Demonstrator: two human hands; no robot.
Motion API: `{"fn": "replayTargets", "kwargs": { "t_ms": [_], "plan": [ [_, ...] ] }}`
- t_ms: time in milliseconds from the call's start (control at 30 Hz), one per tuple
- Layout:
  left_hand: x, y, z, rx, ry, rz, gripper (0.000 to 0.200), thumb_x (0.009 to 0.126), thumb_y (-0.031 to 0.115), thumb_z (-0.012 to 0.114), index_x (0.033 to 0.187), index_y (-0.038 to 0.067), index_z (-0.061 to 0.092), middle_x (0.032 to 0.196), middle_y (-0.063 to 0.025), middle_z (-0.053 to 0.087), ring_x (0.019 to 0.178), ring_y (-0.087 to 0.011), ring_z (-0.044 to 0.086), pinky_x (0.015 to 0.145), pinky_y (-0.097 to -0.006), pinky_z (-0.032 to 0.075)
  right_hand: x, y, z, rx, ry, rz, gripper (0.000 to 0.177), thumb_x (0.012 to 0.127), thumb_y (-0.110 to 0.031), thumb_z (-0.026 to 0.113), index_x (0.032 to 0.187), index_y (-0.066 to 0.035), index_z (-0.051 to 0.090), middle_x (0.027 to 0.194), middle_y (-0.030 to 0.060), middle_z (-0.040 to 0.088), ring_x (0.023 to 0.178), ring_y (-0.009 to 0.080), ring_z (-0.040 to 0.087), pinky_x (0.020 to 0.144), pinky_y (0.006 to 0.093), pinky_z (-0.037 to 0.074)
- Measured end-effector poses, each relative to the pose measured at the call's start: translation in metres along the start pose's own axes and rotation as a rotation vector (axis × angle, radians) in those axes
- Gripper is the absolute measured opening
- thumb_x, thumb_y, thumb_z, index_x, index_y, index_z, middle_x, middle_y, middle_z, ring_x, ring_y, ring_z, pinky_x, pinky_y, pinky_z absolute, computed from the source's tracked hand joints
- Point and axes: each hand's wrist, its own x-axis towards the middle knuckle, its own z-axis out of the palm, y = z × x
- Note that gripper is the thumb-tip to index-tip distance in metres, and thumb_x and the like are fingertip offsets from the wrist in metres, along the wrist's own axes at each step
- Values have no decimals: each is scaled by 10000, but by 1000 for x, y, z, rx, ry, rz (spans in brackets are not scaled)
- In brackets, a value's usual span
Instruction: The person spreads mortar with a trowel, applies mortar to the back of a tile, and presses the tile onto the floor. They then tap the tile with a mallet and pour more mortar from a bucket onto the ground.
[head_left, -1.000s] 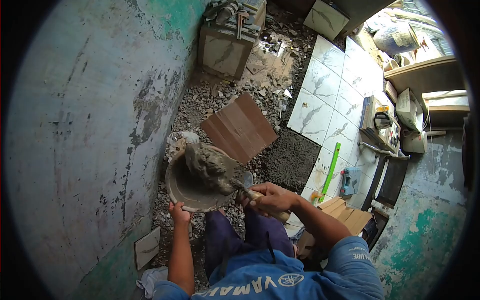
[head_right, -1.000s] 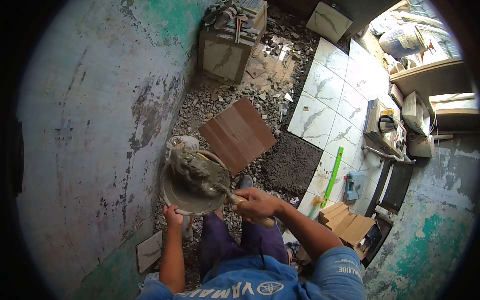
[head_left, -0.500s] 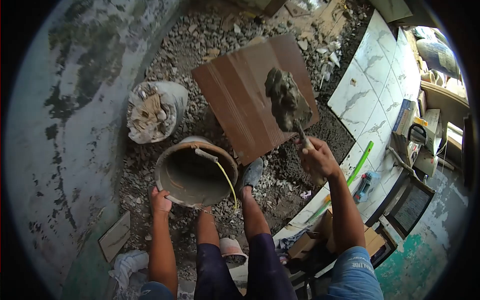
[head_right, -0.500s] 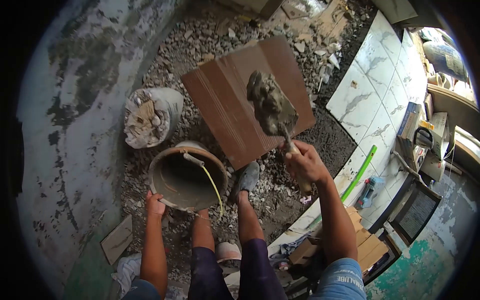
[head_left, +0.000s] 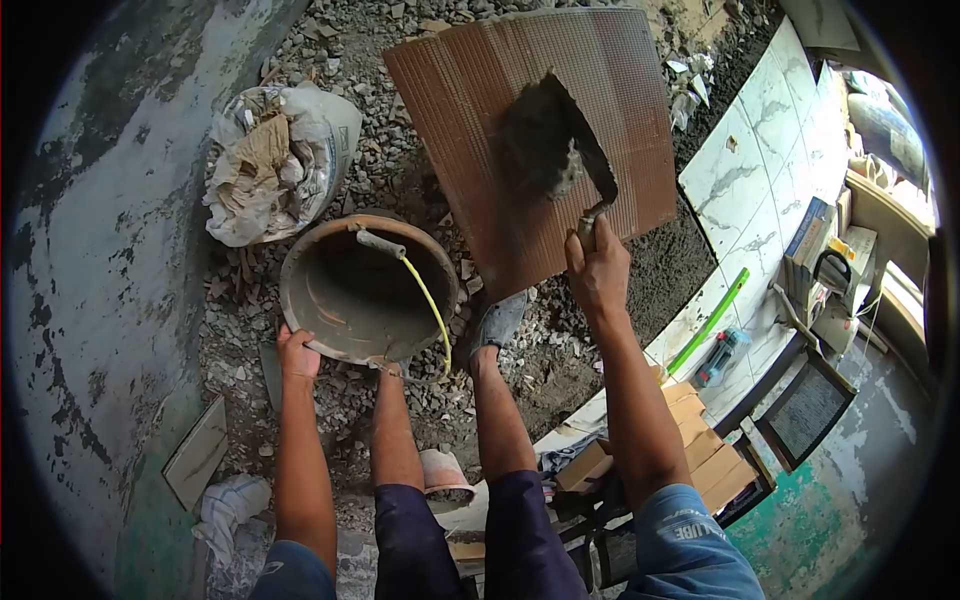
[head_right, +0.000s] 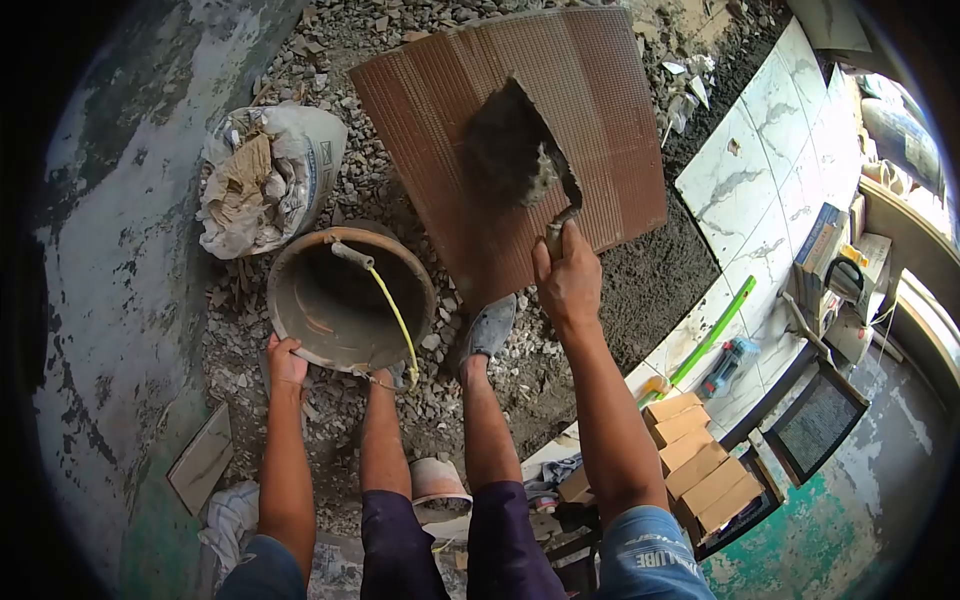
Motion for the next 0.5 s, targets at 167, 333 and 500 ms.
{"fn": "replayTargets", "kwargs": {
  "t_ms": [167, 333, 500],
  "plan": [
    [3, 10, 18, -16, 13, -10, 515, 674, -86, 475, 1182, -22, 534, 1124, -108, 602, 1040, -250, 555, 982, -361, 406, -15, -18, -26, 87, -12, 76, 310, 833, -169, 640, 1055, 29, 556, 832, 242, 616, 752, 420, 609, 673, 446, 487],
    [12, 8, 14, 6, -26, 4, 438, 710, -71, 531, 1147, -41, 538, 1099, -123, 610, 1018, -250, 577, 955, -364, 433, -52, -29, -45, 154, -91, 143, 298, 848, -143, 638, 1078, 35, 574, 707, 136, 598, 590, 212, 571, 581, 331, 467],
    [4, 10, 32, 8, -27, -28, 392, 730, -83, 536, 1119, -35, 561, 1075, -118, 625, 1003, -232, 593, 919, -347, 454, -116, -74, -73, 314, -252, 280, 252, 853, -124, 641, 1056, 12, 577, 681, 51, 573, 571, 107, 494, 528, 271, 421]
  ]
}}
